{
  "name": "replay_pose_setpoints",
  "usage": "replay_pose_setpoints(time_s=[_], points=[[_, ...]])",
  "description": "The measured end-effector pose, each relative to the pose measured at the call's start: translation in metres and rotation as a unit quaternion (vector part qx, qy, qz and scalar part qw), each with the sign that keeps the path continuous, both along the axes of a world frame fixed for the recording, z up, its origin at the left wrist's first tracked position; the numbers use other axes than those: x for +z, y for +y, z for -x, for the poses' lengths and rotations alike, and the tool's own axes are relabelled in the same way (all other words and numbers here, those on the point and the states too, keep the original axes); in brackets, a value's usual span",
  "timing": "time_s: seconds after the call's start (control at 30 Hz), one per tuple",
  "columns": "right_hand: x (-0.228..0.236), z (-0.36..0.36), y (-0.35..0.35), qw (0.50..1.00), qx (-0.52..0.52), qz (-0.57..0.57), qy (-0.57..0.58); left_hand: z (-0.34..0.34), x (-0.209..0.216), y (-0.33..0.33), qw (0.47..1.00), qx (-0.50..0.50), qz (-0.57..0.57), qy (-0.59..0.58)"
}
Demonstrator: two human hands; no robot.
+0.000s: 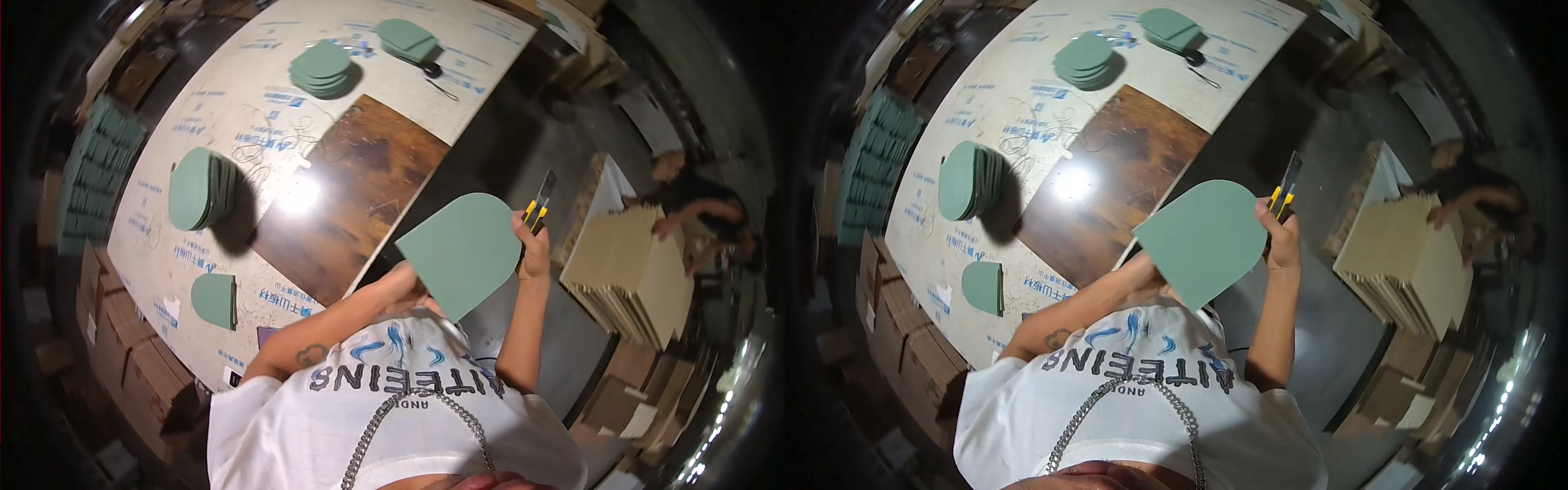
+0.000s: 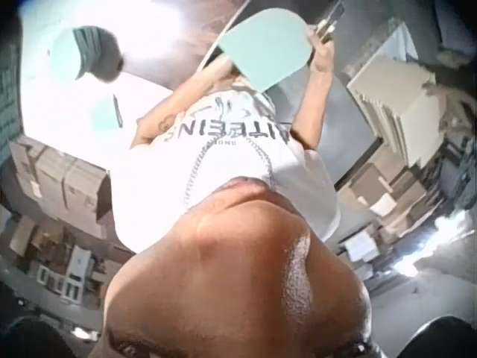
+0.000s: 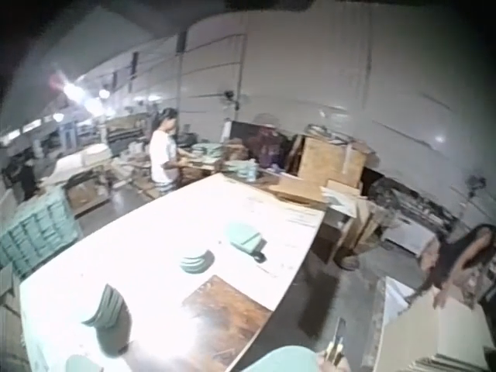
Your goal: Using a utility knife to trim excess material from the edges of green semi-circular foam cushions at a workbench.
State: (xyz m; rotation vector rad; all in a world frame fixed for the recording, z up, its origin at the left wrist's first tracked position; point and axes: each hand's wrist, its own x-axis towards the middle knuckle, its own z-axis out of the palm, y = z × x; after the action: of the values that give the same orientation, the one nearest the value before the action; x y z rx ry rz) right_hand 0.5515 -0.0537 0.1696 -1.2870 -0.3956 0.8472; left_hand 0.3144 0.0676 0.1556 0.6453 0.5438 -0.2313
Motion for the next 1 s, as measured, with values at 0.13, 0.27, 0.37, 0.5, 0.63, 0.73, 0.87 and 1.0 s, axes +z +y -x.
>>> replay_pose_setpoints(time_s=[0.13,0.27,0.37,0.5,0.63,0.73,0.87,1.0], points=[[-0.034,-0.04,0.074,0.997,-0.042,0.045,0.052,0.043,-0.029,0.055,0.98,0.191,0.024,-0.041],[-0.059,-0.082,0.161,0.989,-0.069,0.069,0.109,0.114,-0.08,0.073,0.873,0.484,0.023,0.063],[-0.095,-0.124,0.251,0.989,-0.136,0.057,0.031,0.15,-0.085,0.059,0.795,0.575,-0.042,0.188],[-0.103,-0.184,0.364,0.979,-0.101,0.091,-0.155,0.157,-0.082,0.046,0.747,0.611,-0.077,0.251],[-0.097,-0.208,0.458,0.979,0.043,0.085,-0.181,0.127,-0.078,0.043,0.656,0.697,-0.062,0.284],[-0.105,-0.159,0.52,0.989,0.106,0.083,-0.054,0.086,-0.079,0.029,0.661,0.691,-0.074,0.284],[-0.171,-0.091,0.598,0.985,0.092,0.052,0.138,0.057,-0.1,0.012,0.702,0.62,-0.111,0.333],[-0.234,-0.08,0.619,0.966,0.209,0.079,0.133,0.056,-0.105,0.008,0.64,0.477,-0.345,0.494]])
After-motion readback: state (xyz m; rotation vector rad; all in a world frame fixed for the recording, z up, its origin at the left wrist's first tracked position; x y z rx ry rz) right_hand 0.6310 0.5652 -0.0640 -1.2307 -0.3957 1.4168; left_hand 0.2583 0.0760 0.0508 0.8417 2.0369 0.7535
